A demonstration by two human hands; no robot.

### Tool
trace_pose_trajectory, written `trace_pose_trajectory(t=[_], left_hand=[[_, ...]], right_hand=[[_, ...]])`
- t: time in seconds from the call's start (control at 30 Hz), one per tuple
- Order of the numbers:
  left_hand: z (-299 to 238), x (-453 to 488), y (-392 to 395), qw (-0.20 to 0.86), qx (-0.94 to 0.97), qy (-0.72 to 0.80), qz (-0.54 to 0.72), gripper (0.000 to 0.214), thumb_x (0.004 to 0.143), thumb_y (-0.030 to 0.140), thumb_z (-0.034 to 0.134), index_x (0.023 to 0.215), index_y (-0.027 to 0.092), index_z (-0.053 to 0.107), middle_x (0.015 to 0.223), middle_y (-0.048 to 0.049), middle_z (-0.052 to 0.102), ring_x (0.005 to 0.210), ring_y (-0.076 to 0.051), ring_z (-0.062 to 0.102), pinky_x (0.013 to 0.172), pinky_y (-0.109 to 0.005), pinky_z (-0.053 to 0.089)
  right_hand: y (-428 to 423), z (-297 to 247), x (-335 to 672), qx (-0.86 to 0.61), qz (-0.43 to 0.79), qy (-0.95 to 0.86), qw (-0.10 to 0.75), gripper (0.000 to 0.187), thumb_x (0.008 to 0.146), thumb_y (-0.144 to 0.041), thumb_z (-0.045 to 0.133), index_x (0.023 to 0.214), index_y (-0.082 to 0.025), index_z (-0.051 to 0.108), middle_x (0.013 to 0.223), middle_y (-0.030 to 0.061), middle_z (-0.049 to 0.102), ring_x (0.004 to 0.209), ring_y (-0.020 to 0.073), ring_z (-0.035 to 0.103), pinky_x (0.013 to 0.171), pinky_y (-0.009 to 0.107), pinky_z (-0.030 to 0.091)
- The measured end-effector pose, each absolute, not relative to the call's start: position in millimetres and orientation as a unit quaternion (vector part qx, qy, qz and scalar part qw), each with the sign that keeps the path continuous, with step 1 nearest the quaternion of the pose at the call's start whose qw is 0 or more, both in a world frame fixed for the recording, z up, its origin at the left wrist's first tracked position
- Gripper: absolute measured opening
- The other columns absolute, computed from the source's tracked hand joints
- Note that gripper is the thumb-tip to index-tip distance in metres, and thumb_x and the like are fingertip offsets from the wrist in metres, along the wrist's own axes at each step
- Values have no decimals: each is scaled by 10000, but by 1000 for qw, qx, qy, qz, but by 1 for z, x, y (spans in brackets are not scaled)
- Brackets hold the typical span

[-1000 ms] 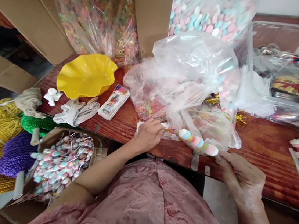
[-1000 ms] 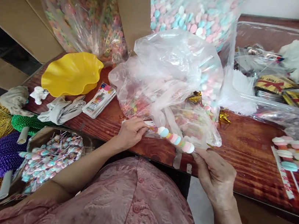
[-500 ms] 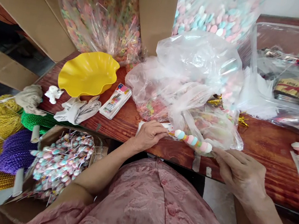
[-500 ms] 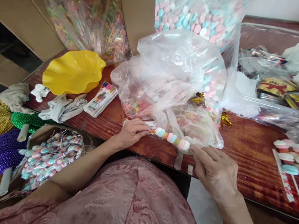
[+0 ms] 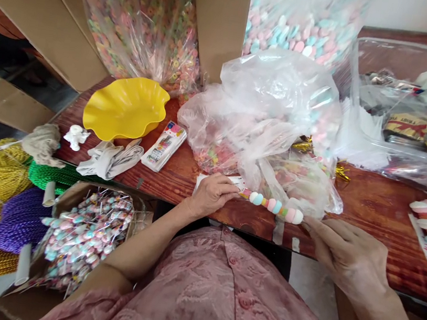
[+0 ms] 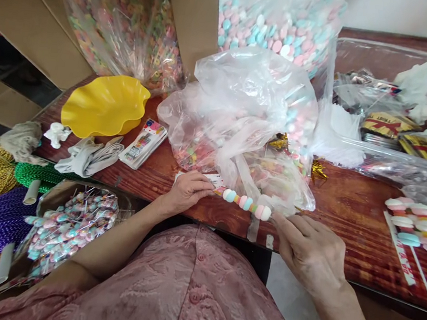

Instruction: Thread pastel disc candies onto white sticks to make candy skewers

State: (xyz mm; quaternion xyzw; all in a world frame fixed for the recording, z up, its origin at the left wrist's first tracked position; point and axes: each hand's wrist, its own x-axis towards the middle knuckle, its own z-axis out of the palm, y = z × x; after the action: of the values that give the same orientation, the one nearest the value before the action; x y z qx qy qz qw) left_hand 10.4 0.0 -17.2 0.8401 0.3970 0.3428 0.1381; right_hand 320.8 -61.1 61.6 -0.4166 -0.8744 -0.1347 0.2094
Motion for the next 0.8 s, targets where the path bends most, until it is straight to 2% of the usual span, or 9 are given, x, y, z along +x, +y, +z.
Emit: trace_pose_trajectory(t=[0.13, 0.27, 0.4, 0.57, 0.8], left_hand=[[-14, 12, -1, 116, 858, 387, 317, 231, 936, 361, 588, 933, 217, 768, 857, -57, 726, 783, -147, 622, 731, -280, 492], [-12, 13, 0, 123, 868, 365, 312, 246, 928, 388, 596, 948, 207, 761, 876, -66, 729, 808, -153, 630, 759, -294, 501], [-14, 12, 1, 142, 868, 351, 321, 232, 909, 345, 630, 1018, 166, 729, 922, -82, 741, 862, -172, 644, 796, -315, 508], [-19, 14, 0, 164, 862, 360, 318, 210, 949, 253, 542, 1021, 170, 721, 888, -79, 747, 843, -167, 651, 805, -338, 512], [-21, 18, 3, 182, 867, 345, 311, 246, 948, 303, 546, 1086, 164, 695, 959, -92, 737, 889, -190, 644, 814, -351, 513]], right_hand=[[-60, 70, 314, -387, -175, -891, 160, 198, 901, -162, 527, 908, -211, 718, 700, 17, 674, 604, 150, 593, 591, 300, 417], [-59, 72, 304, -376, -173, -900, 142, 212, 885, -139, 511, 907, -196, 714, 703, 28, 675, 605, 156, 581, 597, 315, 394], [-60, 66, 300, -403, -182, -880, 173, 169, 890, -143, 542, 910, -189, 703, 682, 4, 668, 586, 132, 565, 590, 283, 384], [-65, 56, 298, -448, -177, -852, 206, 156, 876, -156, 588, 986, -164, 699, 728, 6, 681, 608, 125, 585, 544, 257, 361], [-63, 59, 288, -402, -143, -884, 194, 217, 910, -108, 498, 933, -164, 706, 710, 5, 677, 586, 112, 566, 571, 258, 378]])
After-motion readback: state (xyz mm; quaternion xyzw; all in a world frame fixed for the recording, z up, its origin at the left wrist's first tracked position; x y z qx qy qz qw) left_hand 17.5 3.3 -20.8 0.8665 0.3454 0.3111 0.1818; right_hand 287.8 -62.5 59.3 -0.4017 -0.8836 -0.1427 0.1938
